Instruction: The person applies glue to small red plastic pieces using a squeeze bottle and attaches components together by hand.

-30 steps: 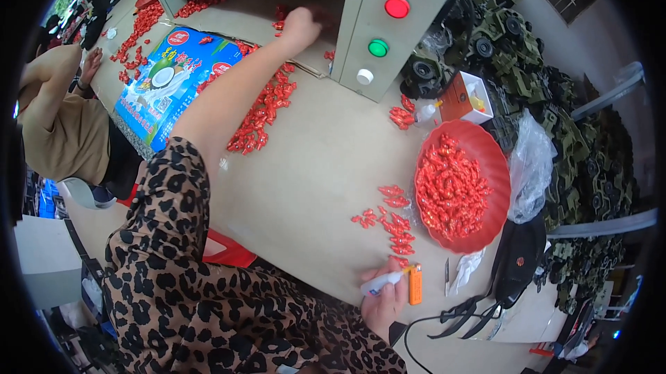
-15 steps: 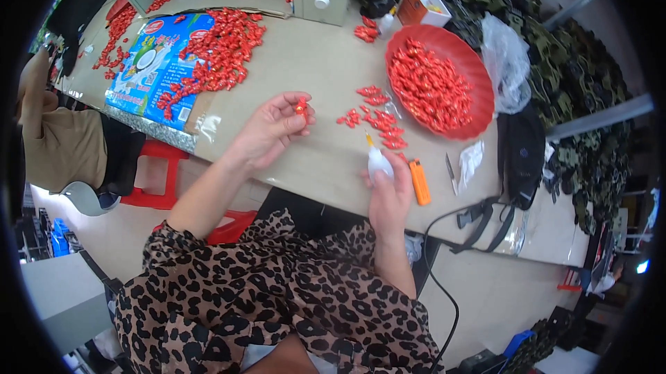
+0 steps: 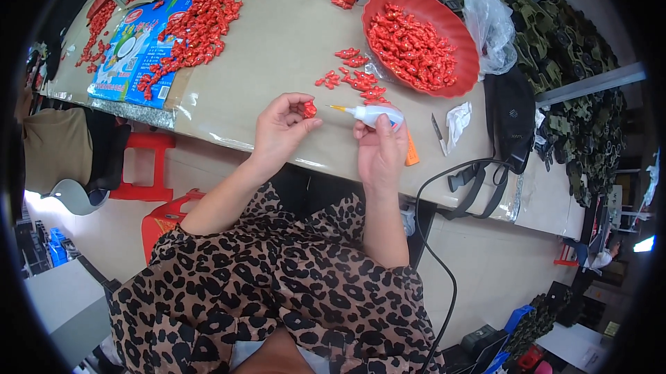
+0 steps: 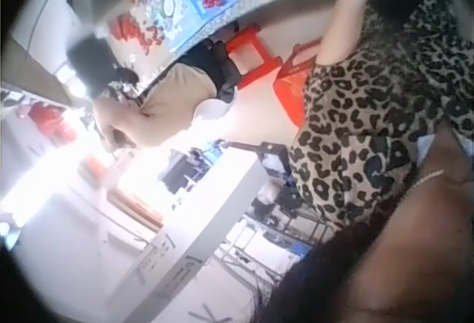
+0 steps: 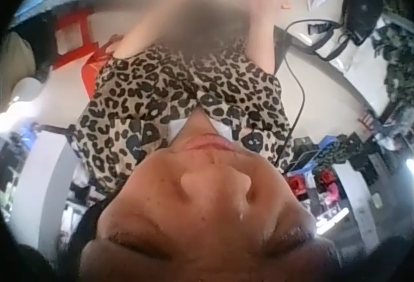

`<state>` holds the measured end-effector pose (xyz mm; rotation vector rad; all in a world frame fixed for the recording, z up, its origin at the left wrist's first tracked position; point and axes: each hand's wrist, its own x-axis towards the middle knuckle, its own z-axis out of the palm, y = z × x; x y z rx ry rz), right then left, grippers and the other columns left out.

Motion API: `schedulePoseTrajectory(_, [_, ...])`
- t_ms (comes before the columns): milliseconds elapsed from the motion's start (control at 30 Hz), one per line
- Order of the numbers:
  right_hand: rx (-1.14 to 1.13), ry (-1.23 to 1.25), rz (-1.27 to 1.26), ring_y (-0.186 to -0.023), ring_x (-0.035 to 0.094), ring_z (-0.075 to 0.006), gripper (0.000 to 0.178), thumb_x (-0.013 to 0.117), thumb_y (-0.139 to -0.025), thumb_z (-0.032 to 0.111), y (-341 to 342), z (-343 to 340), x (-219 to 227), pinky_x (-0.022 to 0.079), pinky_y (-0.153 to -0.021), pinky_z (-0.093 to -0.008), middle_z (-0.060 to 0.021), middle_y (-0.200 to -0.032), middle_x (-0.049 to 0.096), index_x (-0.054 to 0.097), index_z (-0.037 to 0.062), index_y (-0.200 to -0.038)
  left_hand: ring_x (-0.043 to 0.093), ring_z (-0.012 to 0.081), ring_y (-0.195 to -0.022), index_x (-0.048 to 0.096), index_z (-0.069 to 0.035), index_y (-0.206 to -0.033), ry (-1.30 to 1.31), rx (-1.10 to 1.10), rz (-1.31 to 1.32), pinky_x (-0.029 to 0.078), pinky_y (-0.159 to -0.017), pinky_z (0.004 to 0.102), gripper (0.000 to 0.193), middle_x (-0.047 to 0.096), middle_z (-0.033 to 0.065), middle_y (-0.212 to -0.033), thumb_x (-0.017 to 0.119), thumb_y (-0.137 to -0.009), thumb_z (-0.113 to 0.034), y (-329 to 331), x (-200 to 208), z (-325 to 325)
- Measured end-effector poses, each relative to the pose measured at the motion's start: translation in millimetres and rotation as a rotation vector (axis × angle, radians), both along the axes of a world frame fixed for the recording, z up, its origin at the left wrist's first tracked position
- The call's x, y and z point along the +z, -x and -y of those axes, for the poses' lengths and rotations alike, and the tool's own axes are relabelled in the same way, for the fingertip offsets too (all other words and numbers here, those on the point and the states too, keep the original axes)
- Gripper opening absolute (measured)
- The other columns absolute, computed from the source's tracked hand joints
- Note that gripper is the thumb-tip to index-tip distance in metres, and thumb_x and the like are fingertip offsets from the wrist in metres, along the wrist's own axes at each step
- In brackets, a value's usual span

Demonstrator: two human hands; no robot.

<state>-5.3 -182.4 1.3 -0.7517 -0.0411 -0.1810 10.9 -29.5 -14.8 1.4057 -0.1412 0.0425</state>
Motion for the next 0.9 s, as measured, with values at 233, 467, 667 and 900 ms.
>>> schedulePoseTrajectory(233, [-0.25, 0.472, 0.143, -0.072, 0.046, -0.0137, 0.024, 0.052, -0.081, 0.014, 9.6, -14.6, -5.3, 0.038, -0.061, -0.0247, -0.0112, -0.093, 0.049, 0.042, 0.0004, -0.097, 0.052, 0.0086, -0.074, 0.049, 0.004, -0.095, -0.112, 0.034, 0.105, 0.046, -0.067, 0.0198, 0.029, 0.049, 0.006, -0.087, 0.061, -0.068, 0.007, 2.7, -1.3, -1.4])
schedulePoseTrajectory(467, [-0.296, 0.543, 0.211, -0.074, 0.046, -0.0139, 0.025, 0.054, -0.079, 0.013, 9.7, -18.0, -9.5, 0.039, -0.062, -0.0243, -0.0122, -0.093, 0.047, 0.04, 0.0006, -0.095, 0.053, 0.0095, -0.074, 0.05, 0.004, -0.093, -0.127, 0.033, 0.116, 0.046, -0.067, 0.0206, 0.027, 0.049, 0.0065, -0.087, 0.06, -0.068, 0.008, 2.1, -2.3, -1.3])
schedulePoseTrajectory(667, [-0.31, 0.649, 0.225, -0.074, 0.046, -0.0137, 0.025, 0.054, -0.079, 0.014, 9.9, -18.0, -11.8, 0.04, -0.064, -0.0249, -0.0114, -0.092, 0.047, 0.04, 0.001, -0.094, 0.053, 0.0098, -0.075, 0.049, 0.005, -0.092, -0.137, 0.03, 0.133, 0.047, -0.067, 0.0207, 0.027, 0.049, 0.007, -0.088, 0.06, -0.067, 0.009, 1.8, -3.7, -2.4])
schedulePoseTrajectory(900, [-0.306, 0.671, 0.234, -0.076, 0.047, -0.0139, 0.026, 0.055, -0.079, 0.015, 10.5, -17.7, -12.2, 0.041, -0.066, -0.0249, -0.0113, -0.093, 0.046, 0.04, 0.0013, -0.095, 0.053, 0.0098, -0.075, 0.05, 0.005, -0.092, -0.155, 0.033, 0.13, 0.047, -0.066, 0.0206, 0.027, 0.049, 0.0071, -0.088, 0.06, -0.067, 0.009, 2.6, -1.5, -2.1])
